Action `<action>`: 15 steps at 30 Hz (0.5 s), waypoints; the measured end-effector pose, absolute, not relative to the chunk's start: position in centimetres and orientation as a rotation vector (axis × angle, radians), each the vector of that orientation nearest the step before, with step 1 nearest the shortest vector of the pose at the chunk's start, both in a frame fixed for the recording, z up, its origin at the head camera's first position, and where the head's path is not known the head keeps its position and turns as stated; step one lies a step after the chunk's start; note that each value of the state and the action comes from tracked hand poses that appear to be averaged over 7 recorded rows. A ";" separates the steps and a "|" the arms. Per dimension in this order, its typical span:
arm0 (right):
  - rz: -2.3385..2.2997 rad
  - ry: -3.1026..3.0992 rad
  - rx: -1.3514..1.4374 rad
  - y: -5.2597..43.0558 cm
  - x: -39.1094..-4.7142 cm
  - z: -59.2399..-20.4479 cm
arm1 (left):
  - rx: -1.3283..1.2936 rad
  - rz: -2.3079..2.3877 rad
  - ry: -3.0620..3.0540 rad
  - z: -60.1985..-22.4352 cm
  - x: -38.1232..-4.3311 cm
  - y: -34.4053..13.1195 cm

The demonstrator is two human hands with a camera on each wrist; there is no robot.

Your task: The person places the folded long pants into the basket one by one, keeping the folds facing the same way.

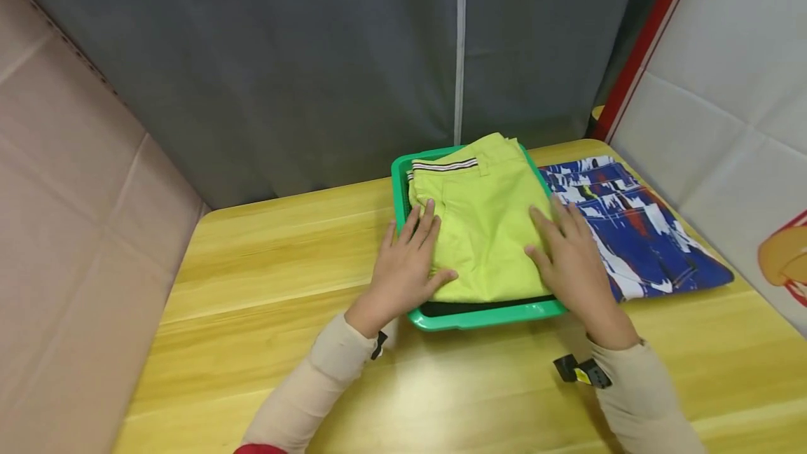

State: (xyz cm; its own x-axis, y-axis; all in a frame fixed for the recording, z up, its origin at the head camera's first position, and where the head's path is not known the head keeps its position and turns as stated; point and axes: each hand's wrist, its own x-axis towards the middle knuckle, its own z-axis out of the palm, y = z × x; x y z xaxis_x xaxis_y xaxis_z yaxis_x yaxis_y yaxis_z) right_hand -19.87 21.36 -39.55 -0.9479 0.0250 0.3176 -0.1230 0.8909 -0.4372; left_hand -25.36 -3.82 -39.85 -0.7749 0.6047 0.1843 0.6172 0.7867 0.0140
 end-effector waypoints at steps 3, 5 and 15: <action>0.405 -2.906 0.159 21.5 -19.7 -39.5 | -0.984 -0.039 -2.881 -39.9 -25.4 -4.1; 0.334 -3.042 0.185 21.7 -19.9 -39.3 | -0.973 -0.029 -2.945 -39.9 -25.4 -4.2; 0.211 -3.292 0.215 22.0 -20.7 -38.5 | -0.926 0.079 -3.106 -38.8 -25.3 -3.9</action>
State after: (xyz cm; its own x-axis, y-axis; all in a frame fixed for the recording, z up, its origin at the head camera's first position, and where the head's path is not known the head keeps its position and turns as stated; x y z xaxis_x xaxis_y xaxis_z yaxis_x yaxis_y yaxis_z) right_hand -20.75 22.00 -38.48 -0.9782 -0.1389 -0.1546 -0.1180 0.9835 -0.1368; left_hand -25.28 -3.85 -38.85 -0.8321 0.5436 -0.1100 0.5485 0.8359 -0.0180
